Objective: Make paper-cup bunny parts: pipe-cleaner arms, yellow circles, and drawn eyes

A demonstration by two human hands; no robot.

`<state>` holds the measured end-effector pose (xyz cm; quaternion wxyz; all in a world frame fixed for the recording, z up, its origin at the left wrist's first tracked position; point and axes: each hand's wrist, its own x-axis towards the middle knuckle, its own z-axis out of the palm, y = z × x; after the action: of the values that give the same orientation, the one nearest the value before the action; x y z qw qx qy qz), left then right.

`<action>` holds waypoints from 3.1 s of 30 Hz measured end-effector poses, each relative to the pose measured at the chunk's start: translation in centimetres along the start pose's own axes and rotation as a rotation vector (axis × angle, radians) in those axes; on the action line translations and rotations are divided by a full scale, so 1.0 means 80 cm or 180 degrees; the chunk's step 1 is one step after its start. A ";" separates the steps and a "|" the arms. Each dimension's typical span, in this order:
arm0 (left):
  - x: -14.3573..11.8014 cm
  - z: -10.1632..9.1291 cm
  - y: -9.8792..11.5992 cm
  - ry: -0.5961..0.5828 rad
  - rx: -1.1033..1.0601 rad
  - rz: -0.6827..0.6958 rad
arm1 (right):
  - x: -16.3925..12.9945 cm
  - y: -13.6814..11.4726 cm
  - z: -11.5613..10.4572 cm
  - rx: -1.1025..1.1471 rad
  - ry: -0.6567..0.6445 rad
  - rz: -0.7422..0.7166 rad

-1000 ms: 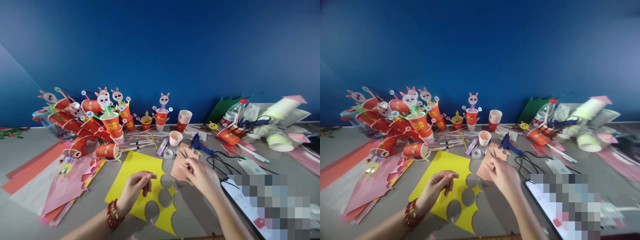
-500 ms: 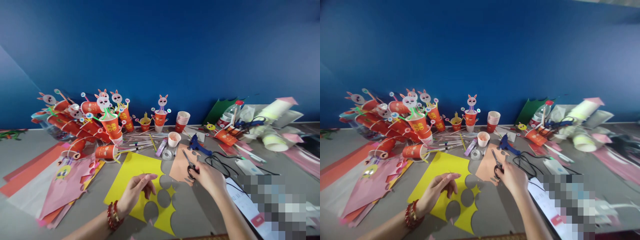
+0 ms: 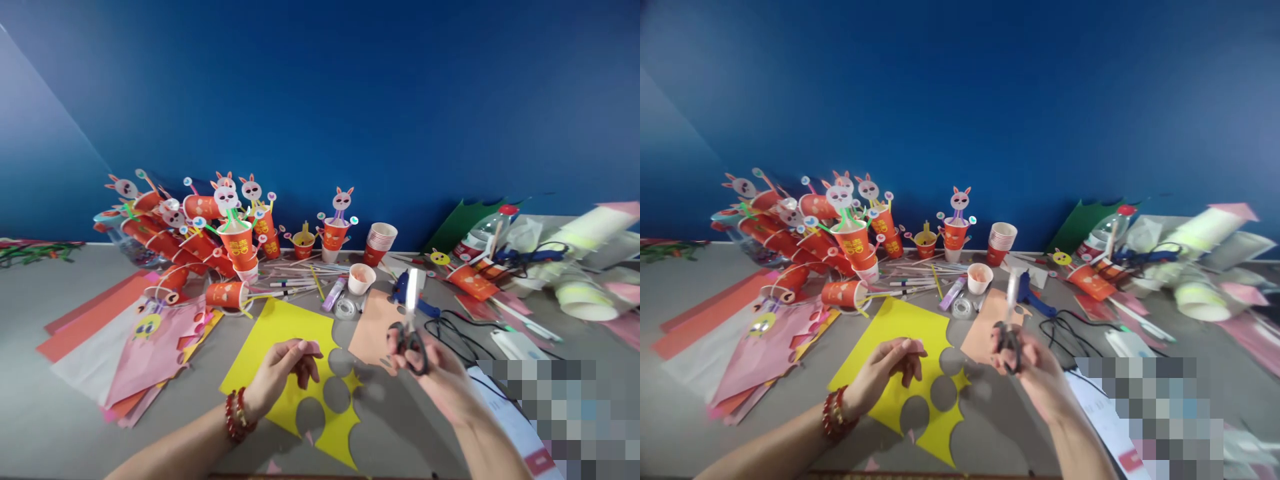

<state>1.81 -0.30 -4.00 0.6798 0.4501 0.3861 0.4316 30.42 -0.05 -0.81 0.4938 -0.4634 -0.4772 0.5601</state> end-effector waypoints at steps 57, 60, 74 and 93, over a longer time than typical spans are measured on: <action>0.002 -0.013 0.020 0.0839 0.0193 0.1207 | 0.016 0.061 0.155 -0.0531 -0.1395 0.0336; 0.002 -0.013 0.020 0.0835 0.0186 0.1214 | 0.016 0.063 0.155 -0.0510 -0.1388 0.0370; 0.002 -0.015 0.022 0.0825 0.0093 0.1088 | 0.017 0.065 0.154 -0.0499 -0.1349 0.0321; 0.002 -0.016 0.028 0.0800 -0.0138 0.1014 | 0.019 0.066 0.151 -0.0448 -0.1392 0.0335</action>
<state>0.16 0.69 -2.29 0.5589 0.4334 0.3824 0.5946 17.72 0.20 -4.77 0.3153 -0.3885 -0.5859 0.6375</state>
